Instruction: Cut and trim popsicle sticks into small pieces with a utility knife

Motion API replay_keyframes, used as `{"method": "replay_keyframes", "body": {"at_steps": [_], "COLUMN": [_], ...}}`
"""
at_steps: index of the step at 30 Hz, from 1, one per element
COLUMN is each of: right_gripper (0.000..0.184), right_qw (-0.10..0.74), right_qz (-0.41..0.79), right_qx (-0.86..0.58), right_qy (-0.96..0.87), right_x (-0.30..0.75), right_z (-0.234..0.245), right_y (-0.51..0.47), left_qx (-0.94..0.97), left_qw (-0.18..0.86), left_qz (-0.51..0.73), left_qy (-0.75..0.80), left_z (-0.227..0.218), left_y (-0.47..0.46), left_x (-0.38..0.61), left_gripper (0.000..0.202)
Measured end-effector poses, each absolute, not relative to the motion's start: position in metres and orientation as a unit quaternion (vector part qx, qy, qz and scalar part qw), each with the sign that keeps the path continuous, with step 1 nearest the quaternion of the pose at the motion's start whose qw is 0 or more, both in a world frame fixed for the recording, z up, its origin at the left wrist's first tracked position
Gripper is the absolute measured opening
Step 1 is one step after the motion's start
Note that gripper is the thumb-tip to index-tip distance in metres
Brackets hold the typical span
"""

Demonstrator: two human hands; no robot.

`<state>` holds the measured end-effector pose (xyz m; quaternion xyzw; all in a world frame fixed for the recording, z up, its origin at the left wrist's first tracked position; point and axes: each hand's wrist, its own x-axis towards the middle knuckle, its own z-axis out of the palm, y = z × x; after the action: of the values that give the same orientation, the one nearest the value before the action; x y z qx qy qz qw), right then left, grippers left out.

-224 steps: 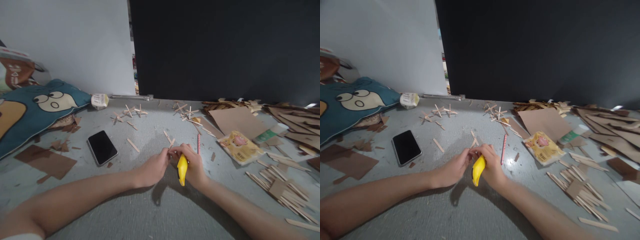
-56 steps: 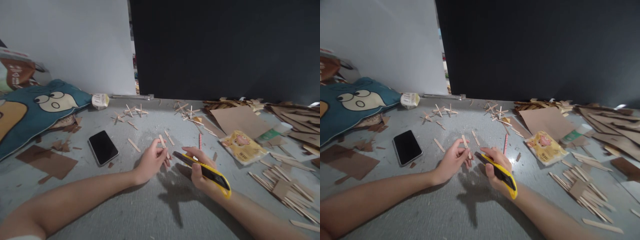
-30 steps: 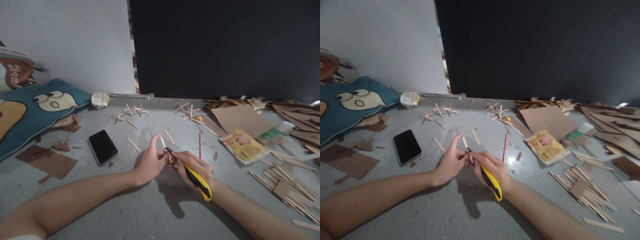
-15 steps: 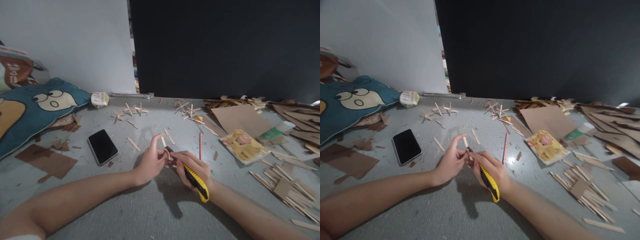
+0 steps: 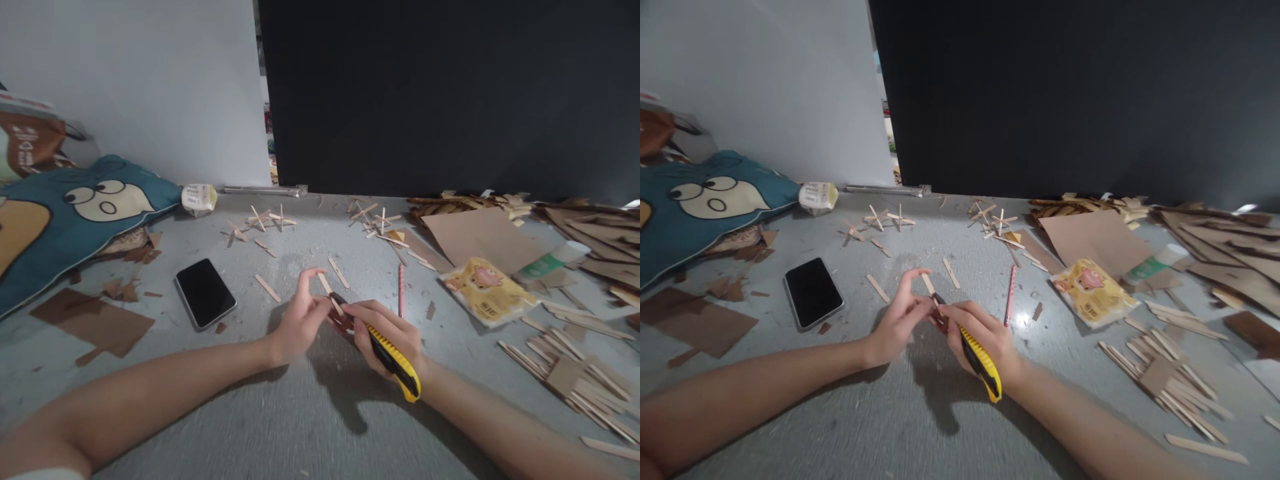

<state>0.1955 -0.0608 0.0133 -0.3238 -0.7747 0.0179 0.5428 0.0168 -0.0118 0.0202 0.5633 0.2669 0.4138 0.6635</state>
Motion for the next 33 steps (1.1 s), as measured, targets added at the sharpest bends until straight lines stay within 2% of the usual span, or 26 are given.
{"method": "replay_keyframes", "body": {"at_steps": [3, 8, 33], "right_gripper": [0.043, 0.044, 0.044], "right_qw": [0.536, 0.530, 0.529], "right_qz": [0.015, 0.017, -0.001], "right_qx": [-0.324, -0.321, -0.317], "right_qy": [-0.779, -0.785, -0.787], "right_x": [0.1961, 0.1975, 0.1986], "right_z": [0.0131, 0.0114, 0.0082], "right_y": [-0.0606, -0.0603, -0.0595], "left_qx": [0.535, 0.547, 0.561], "left_qw": [0.670, 0.651, 0.604], "left_qz": [0.429, 0.435, 0.462], "left_qy": [0.286, 0.297, 0.328], "left_z": [0.0196, 0.0152, 0.0120], "left_y": [-0.0105, -0.0076, -0.0072], "left_x": [0.0181, 0.0203, 0.0213], "left_gripper": [0.051, 0.058, 0.053]}}
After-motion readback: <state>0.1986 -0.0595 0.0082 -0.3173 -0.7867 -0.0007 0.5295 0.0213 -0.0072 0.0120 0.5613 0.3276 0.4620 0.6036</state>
